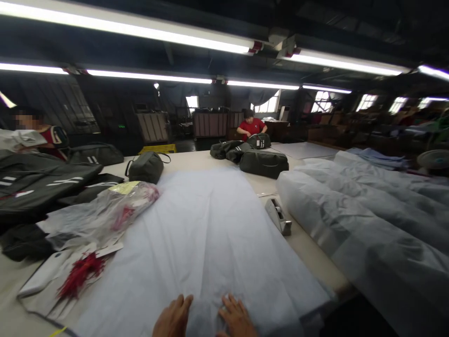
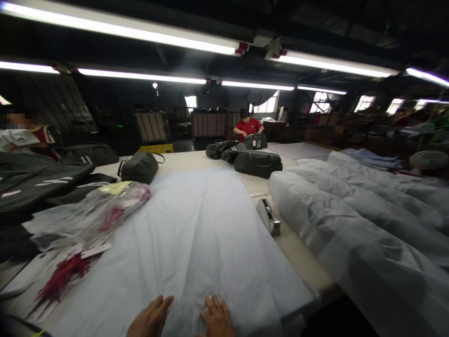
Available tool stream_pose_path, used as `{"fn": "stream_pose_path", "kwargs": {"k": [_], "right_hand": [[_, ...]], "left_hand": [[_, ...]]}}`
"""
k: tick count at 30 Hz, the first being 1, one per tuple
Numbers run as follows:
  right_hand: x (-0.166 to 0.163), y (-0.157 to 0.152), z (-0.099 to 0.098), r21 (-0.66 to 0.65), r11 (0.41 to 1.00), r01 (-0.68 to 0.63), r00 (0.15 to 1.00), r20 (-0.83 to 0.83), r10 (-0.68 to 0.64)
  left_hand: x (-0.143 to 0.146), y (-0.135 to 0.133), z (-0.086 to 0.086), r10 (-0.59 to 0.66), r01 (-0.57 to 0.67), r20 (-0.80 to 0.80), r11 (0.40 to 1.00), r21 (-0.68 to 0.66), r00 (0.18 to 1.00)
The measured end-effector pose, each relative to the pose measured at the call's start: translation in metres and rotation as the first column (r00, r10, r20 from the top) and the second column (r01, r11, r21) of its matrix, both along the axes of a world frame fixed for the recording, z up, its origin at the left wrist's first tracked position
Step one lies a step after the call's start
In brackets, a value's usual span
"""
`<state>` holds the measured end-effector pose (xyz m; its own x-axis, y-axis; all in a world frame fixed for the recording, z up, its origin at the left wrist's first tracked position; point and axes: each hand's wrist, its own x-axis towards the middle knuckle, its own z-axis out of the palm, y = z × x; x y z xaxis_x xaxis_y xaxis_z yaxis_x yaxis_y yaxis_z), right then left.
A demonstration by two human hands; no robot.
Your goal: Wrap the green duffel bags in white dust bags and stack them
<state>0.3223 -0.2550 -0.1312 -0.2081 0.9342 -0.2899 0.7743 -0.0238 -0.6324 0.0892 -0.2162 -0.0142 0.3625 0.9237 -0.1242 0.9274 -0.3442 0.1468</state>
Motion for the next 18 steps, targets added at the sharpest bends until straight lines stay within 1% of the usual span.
{"fn": "stream_pose_path", "kwargs": {"k": [2,4,6,7,8,9,10,12,13,14,15,18], "right_hand": [[0.0,-0.006,0.013,-0.001,1.0,0.002,1.0,-0.014,-0.002],[-0.001,-0.01,0.026,0.004,0.999,0.045,0.998,-0.034,-0.045],[-0.003,-0.01,0.037,0.035,0.989,0.144,0.985,-0.101,-0.14],[-0.004,-0.008,0.04,0.042,0.979,0.202,0.967,-0.167,-0.192],[-0.006,-0.005,0.042,0.015,0.964,0.264,0.936,-0.247,-0.252],[-0.008,-0.001,0.042,-0.053,0.945,0.324,0.89,-0.323,-0.323],[-0.01,0.003,0.042,-0.152,0.916,0.372,0.833,-0.38,-0.402],[-0.013,0.012,0.037,-0.376,0.826,0.419,0.72,-0.417,-0.555],[-0.015,0.015,0.035,-0.461,0.779,0.425,0.673,-0.414,-0.613],[-0.016,0.018,0.032,-0.512,0.746,0.426,0.636,-0.416,-0.65],[-0.016,0.019,0.029,-0.534,0.73,0.426,0.611,-0.425,-0.668],[-0.018,0.021,0.023,-0.536,0.721,0.438,0.587,-0.437,-0.681]], "left_hand": [[0.018,-0.002,0.002,-0.064,0.056,-0.105,0.996,-0.07,0.992],[0.032,-0.004,-0.001,-0.104,0.081,-0.146,0.985,-0.155,0.984],[0.042,-0.006,-0.007,-0.112,0.08,-0.143,0.974,-0.213,0.983],[0.045,-0.008,-0.01,-0.108,0.074,-0.136,0.97,-0.23,0.985],[0.048,-0.009,-0.013,-0.103,0.07,-0.125,0.967,-0.244,0.987],[0.05,-0.011,-0.014,-0.102,0.07,-0.112,0.964,-0.257,0.988],[0.052,-0.012,-0.015,-0.103,0.072,-0.102,0.96,-0.272,0.99],[0.057,-0.014,-0.016,-0.109,0.075,-0.094,0.948,-0.308,0.99],[0.06,-0.015,-0.015,-0.113,0.076,-0.095,0.943,-0.324,0.989],[0.062,-0.015,-0.015,-0.115,0.076,-0.097,0.939,-0.336,0.989],[0.065,-0.015,-0.014,-0.117,0.077,-0.099,0.936,-0.343,0.988],[0.069,-0.016,-0.015,-0.123,0.079,-0.098,0.925,-0.371,0.987]]}}
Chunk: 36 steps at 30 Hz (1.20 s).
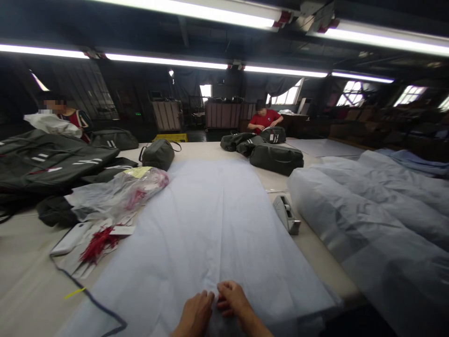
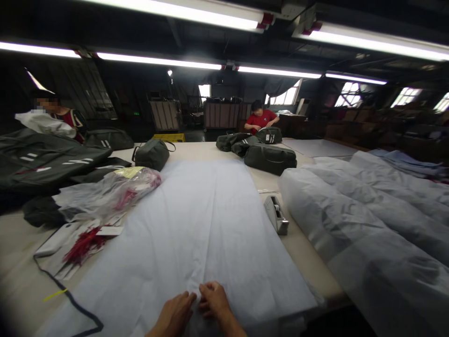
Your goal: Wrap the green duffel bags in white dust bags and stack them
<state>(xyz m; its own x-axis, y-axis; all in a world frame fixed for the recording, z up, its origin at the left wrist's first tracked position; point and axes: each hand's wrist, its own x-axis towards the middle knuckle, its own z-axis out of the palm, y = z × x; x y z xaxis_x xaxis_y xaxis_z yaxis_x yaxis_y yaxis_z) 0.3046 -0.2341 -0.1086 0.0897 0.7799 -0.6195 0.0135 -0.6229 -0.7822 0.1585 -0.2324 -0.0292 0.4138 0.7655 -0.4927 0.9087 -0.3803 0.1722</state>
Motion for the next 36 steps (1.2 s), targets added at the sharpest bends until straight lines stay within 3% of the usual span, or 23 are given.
{"fn": "stream_pose_path", "kwargs": {"k": [7,13,16,18,21,24,26,29,31,34,36], "right_hand": [[-0.008,0.005,-0.001,-0.051,0.998,-0.024,0.985,0.17,0.032],[-0.004,0.002,0.006,0.012,0.998,-0.059,0.937,0.344,0.051],[0.002,0.0,0.014,0.206,0.975,-0.082,0.862,0.506,-0.034],[0.003,0.0,0.017,0.38,0.911,-0.161,0.792,0.601,-0.111],[0.003,0.003,0.018,0.456,0.846,-0.277,0.733,0.67,-0.121],[0.014,0.008,0.014,0.414,0.845,-0.339,0.636,0.762,-0.119],[0.031,0.011,0.01,0.385,0.839,-0.384,0.519,0.842,-0.148],[0.067,0.012,0.002,0.255,0.873,-0.415,0.307,0.943,-0.13],[0.09,0.01,-0.007,0.09,0.929,-0.358,0.2,0.98,-0.018],[0.112,0.006,-0.025,-0.133,0.952,-0.276,0.152,0.972,0.18],[0.118,0.004,-0.034,-0.183,0.947,-0.265,0.15,0.962,0.228]], "left_hand": [[-0.004,0.002,-0.007,-0.015,0.019,0.039,0.994,-0.11,0.999],[-0.01,0.014,-0.015,-0.043,0.068,0.152,0.984,-0.164,0.987],[-0.012,0.017,-0.019,-0.055,0.091,0.195,0.979,-0.181,0.979],[-0.013,0.019,-0.021,-0.065,0.108,0.224,0.977,-0.183,0.972],[-0.016,0.024,-0.021,-0.082,0.135,0.265,0.972,-0.19,0.961],[-0.019,0.038,-0.019,-0.092,0.156,0.317,0.97,-0.185,0.944],[-0.017,0.055,-0.018,-0.083,0.144,0.359,0.978,-0.148,0.93],[-0.012,0.087,-0.019,-0.099,0.093,0.425,0.995,0.035,0.9],[-0.008,0.104,-0.024,-0.149,0.082,0.421,0.982,0.173,0.895],[-0.009,0.113,-0.043,-0.209,0.153,0.374,0.973,0.173,0.904],[-0.013,0.108,-0.058,-0.219,0.194,0.375,0.975,0.104,0.901]]}}
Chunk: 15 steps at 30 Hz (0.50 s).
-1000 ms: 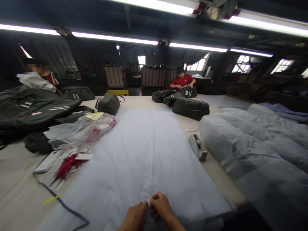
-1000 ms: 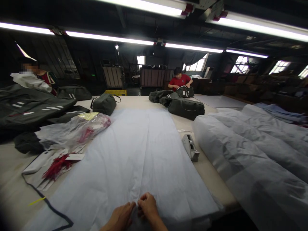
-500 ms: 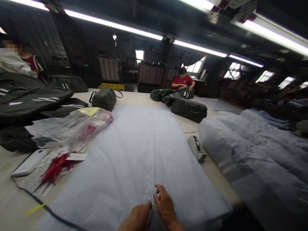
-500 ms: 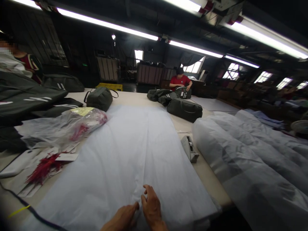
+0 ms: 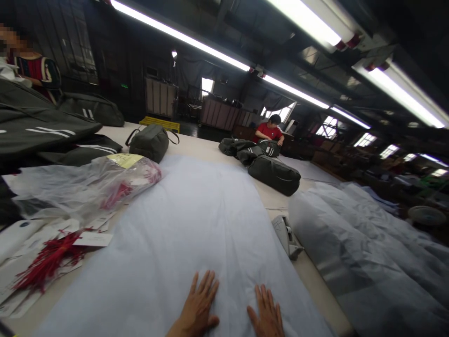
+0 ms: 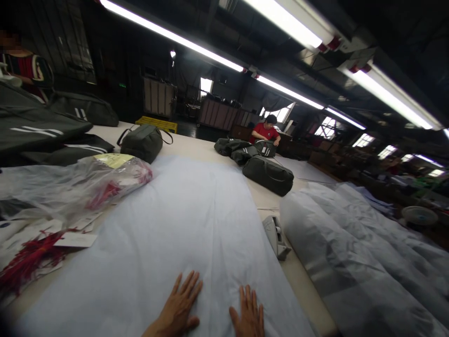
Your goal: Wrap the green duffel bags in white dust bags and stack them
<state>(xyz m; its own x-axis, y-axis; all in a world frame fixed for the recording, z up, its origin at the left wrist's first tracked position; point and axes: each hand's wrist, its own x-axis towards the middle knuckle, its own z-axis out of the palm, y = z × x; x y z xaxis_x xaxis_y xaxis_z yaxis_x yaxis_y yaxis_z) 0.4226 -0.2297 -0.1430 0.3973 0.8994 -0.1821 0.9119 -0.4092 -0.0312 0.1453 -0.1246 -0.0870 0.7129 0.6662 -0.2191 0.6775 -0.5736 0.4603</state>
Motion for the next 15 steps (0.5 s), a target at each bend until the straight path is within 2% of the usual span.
{"fn": "stream_pose_path", "kwargs": {"k": [4,11,13,15], "right_hand": [[-0.001,-0.002,-0.007,0.01,1.0,0.015,1.0,0.001,-0.015],[-0.001,-0.012,-0.019,0.033,0.997,0.068,0.994,0.086,-0.071],[0.0,-0.01,-0.018,0.045,0.995,0.094,0.989,0.111,-0.099],[0.001,0.002,-0.007,0.055,0.994,0.094,0.991,0.089,-0.099]], "left_hand": [[-0.009,-0.015,-0.021,-0.003,0.003,0.023,0.999,-0.034,1.0],[-0.01,-0.012,-0.036,-0.019,0.019,0.03,1.0,-0.011,0.999],[-0.012,-0.009,-0.042,-0.018,0.018,0.063,1.0,-0.007,0.998],[-0.013,-0.008,-0.049,0.008,-0.008,0.09,1.0,-0.006,0.996]]}}
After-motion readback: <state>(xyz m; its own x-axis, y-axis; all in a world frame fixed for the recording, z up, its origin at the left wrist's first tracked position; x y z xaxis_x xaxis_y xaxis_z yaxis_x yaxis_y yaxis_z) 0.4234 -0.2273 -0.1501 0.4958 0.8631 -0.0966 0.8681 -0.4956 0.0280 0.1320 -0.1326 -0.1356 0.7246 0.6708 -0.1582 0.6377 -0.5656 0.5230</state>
